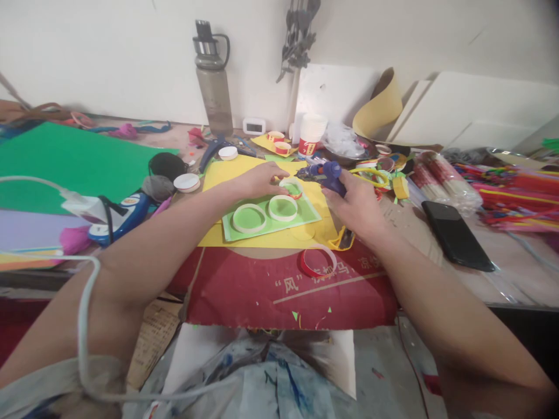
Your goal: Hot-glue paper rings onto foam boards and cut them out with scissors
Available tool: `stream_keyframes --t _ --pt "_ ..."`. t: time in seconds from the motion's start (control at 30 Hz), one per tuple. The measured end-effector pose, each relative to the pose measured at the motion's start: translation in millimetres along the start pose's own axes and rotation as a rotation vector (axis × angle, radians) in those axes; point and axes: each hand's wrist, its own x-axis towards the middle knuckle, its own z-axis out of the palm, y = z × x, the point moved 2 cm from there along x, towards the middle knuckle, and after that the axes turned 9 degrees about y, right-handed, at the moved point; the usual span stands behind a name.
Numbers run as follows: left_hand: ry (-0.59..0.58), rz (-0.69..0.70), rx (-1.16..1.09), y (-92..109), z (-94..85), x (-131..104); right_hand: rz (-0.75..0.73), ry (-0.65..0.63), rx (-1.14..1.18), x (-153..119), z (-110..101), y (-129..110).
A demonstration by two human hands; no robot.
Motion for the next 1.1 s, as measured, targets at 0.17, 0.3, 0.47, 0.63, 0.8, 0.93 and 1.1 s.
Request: stream_keyframes --t 0.17,0.3,0.47,0.63,0.8,0.93,1.1 --pt "-0.024 0.046 -0.011 -1.1 2.1 -2.8 -0.005 0.009 -0.045 1.5 -3.3 -1.6" --pt "-0.037 0.101 -0.029 0.3 3.8 -2.9 -0.005 -0.002 -0.065 1.6 -2.0 -1.9" --pt "-0.038 0.090 -0.034 -4.0 7.8 -0.4 -0.012 -0.007 -0.078 1.3 -3.4 -3.2" --pt "-0.071 0.085 -0.031 -3.8 8.9 0.4 -0.003 -0.014 -0.079 3.0 -12.0 -4.5" --pt "-0.093 0.005 -0.053 1.3 5.7 -1.4 -0.010 -0.005 -0.083 4.4 -17.3 -3.3" --pt "-0.090 0.008 -0.045 6.0 1.0 0.2 -0.005 0.065 -0.156 4.5 -18.7 1.1" --pt "-0.142 0.032 -0.034 21.8 -4.8 7.5 -0.008 0.073 -0.159 4.4 -16.6 3.4"
